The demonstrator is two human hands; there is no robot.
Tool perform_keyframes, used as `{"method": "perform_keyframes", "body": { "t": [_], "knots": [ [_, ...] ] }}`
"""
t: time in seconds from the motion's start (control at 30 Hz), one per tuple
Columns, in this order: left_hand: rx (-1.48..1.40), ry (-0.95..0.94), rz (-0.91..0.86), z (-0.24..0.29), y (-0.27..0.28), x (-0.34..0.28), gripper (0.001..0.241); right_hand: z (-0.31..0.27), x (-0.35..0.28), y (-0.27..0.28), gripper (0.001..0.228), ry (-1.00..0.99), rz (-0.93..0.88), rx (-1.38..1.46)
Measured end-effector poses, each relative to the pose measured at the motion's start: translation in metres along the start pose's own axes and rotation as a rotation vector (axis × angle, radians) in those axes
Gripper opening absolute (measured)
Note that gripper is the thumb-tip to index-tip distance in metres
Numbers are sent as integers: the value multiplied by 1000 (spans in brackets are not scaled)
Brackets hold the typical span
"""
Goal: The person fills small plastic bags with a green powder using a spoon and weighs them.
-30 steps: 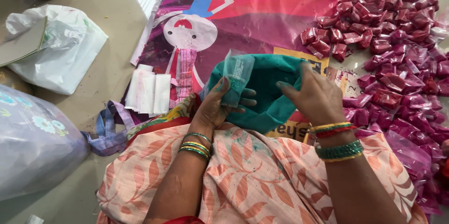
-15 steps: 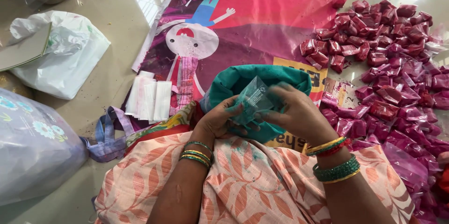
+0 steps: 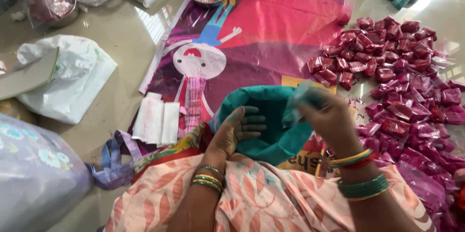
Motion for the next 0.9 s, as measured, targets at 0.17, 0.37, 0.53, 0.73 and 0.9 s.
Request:
{"method": "perform_keyframes", "body": {
  "t": [0.17,0.37,0.53,0.73,0.9],
  "knots": [
    [76,18,-21,-2,-3,4,54,-10,83,52,11,-9,208,8],
    [174,113,-70,-20,0,10,45,114,182,40,10,-108,112,-78],
    [214,105,-172,-21,-5,5,45,236,256,8,27,-220,-19,-465],
    [177,329,-265,-14,-12,-6,55,302,372,-19,31,-389,0,-676],
    [119,393,-370,-12,-15,-14,51,284,423,-26,14,-280,322,366]
  ]
}}
Point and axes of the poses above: each hand's wrist, its own x-axis towards the middle knuckle, its own y-axis out of the back of the hand, z = x × y, the point moved 8 cm from there along x, towards the middle knuckle, and after that the axes turned 15 degrees about z, right-handed, at the moved point
